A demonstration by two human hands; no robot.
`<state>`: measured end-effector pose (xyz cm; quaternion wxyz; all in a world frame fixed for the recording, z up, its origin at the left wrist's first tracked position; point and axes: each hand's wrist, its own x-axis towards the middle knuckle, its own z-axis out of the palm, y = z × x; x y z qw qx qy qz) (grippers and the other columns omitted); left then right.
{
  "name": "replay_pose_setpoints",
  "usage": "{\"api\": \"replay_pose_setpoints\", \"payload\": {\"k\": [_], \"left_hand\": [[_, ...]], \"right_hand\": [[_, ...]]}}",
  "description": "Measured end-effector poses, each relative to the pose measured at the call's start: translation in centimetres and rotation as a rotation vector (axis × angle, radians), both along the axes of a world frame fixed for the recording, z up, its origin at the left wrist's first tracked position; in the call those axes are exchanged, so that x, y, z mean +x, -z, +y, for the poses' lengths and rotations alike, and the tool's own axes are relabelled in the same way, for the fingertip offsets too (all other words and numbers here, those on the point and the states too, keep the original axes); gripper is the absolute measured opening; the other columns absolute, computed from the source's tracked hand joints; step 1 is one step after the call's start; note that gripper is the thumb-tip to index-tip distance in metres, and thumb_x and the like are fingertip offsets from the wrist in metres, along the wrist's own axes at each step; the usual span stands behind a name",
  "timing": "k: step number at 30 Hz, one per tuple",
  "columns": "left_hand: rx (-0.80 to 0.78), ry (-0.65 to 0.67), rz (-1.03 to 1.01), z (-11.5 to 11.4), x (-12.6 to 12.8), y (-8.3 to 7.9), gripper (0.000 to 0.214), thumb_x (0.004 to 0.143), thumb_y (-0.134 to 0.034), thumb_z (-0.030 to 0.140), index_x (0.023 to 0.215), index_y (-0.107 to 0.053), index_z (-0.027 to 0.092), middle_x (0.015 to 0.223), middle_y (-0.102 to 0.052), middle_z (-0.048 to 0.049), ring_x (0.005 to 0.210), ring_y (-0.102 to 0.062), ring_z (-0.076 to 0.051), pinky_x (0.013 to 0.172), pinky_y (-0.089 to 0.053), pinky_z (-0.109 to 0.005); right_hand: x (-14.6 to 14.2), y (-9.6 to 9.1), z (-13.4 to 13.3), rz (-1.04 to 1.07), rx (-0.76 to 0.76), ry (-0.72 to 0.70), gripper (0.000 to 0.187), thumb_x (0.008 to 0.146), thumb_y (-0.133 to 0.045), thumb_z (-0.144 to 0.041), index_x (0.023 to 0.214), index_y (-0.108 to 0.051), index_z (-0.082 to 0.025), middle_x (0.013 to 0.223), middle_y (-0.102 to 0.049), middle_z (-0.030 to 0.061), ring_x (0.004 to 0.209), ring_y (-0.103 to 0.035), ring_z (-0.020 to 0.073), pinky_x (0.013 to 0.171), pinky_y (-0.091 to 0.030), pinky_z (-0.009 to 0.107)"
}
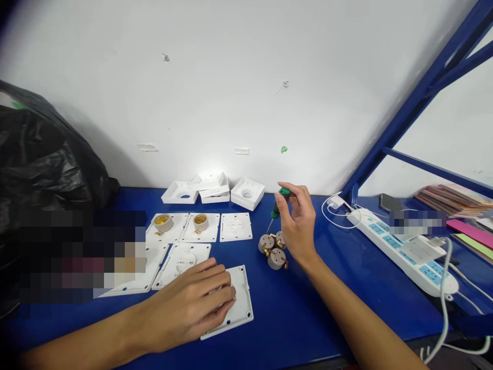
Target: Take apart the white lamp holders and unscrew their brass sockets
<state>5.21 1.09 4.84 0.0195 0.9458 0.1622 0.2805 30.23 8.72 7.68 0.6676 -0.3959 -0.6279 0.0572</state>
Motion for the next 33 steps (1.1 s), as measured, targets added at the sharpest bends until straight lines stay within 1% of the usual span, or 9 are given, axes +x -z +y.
{"api": "replay_pose_setpoints", "payload": {"k": [6,11,14,17,19,23,26,30,33], "left_hand": [[0.038,-0.022,0.015,0.1,0.0,0.4,0.024,0.109,-0.05,0.016,0.089,-0.062,0.018,0.082,-0.062,0.0003,0.074,-0.055,-0.017,0.08,-0.04,-0.034],[0.004,-0.233,0.049,0.5,-0.4,0.2,0.017,0.108,-0.052,0.019,0.098,-0.066,0.017,0.096,-0.066,-0.0048,0.088,-0.061,-0.023,0.087,-0.043,-0.039],[-0.048,-0.275,0.05,0.5,-0.5,0.0,0.016,0.106,-0.057,0.029,0.107,-0.068,0.017,0.109,-0.068,-0.0079,0.103,-0.064,-0.026,0.098,-0.043,-0.045],[-0.043,-0.254,0.061,0.2,-0.5,0.2,0.042,0.094,-0.069,0.052,0.117,-0.07,0.017,0.115,-0.071,-0.0102,0.11,-0.065,-0.032,0.11,-0.039,-0.054],[-0.034,-0.243,0.077,0.0,-0.4,0.3,0.054,0.084,-0.075,0.061,0.115,-0.072,0.016,0.111,-0.073,-0.0107,0.107,-0.067,-0.034,0.112,-0.037,-0.058],[-0.033,-0.243,0.073,0.2,-0.2,0.4,0.043,0.087,-0.077,0.054,0.106,-0.074,0.016,0.106,-0.077,-0.0093,0.103,-0.07,-0.032,0.11,-0.037,-0.056],[-0.065,-0.263,0.054,0.8,0.0,0.5,0.03,0.095,-0.075,0.045,0.109,-0.073,0.018,0.115,-0.079,-0.0073,0.111,-0.07,-0.031,0.11,-0.037,-0.052],[-0.058,-0.315,0.073,1.4,0.0,0.4,0.024,0.103,-0.072,0.037,0.117,-0.071,0.017,0.131,-0.076,-0.0094,0.124,-0.067,-0.031,0.111,-0.037,-0.053],[-0.039,-0.36,0.106,1.4,-0.1,0.2,0.022,0.106,-0.067,0.036,0.115,-0.071,0.016,0.124,-0.077,-0.0114,0.117,-0.069,-0.031,0.109,-0.039,-0.054]], "right_hand": [[-0.6,-0.3,-0.5,0.048,-0.042,-0.048,0.017,0.1,-0.069,-0.033,0.115,-0.074,-0.029,0.096,-0.062,0.0023,0.085,-0.064,0.0169,0.072,-0.061,0.032],[-0.7,-0.1,-0.4,-0.017,-0.034,-0.071,0.017,0.099,-0.069,-0.03,0.115,-0.074,-0.028,0.099,-0.059,0.0026,0.084,-0.062,0.0164,0.069,-0.061,0.031],[-0.6,-0.2,-0.4,-0.011,-0.004,-0.017,0.017,0.1,-0.068,-0.033,0.115,-0.073,-0.027,0.097,-0.059,0.0021,0.082,-0.063,0.0165,0.068,-0.061,0.031],[-0.6,-0.3,-0.5,0.059,-0.011,-0.009,0.016,0.1,-0.069,-0.035,0.114,-0.072,-0.028,0.097,-0.063,0.0021,0.087,-0.066,0.0172,0.076,-0.061,0.032],[-0.7,-0.2,-0.6,0.109,-0.048,-0.029,0.017,0.1,-0.069,-0.036,0.114,-0.071,-0.028,0.1,-0.067,0.0027,0.094,-0.069,0.0181,0.083,-0.062,0.034],[-1.1,0.1,-1.0,0.108,-0.094,-0.041,0.019,0.101,-0.067,-0.037,0.117,-0.07,-0.027,0.1,-0.07,0.0031,0.095,-0.071,0.0187,0.085,-0.062,0.035],[-1.6,0.2,-1.3,0.1,-0.086,-0.093,0.018,0.101,-0.068,-0.032,0.119,-0.068,-0.027,0.103,-0.07,0.0038,0.096,-0.071,0.0186,0.083,-0.062,0.034],[-2.2,0.6,-1.5,0.054,-0.032,-0.198,0.018,0.1,-0.07,-0.024,0.117,-0.068,-0.028,0.109,-0.069,0.0034,0.104,-0.071,0.0199,0.093,-0.061,0.04],[-2.4,0.9,-1.5,-0.038,-0.042,-0.219,0.018,0.099,-0.072,-0.021,0.116,-0.07,-0.028,0.107,-0.069,0.0029,0.101,-0.07,0.0201,0.093,-0.06,0.041]]}}
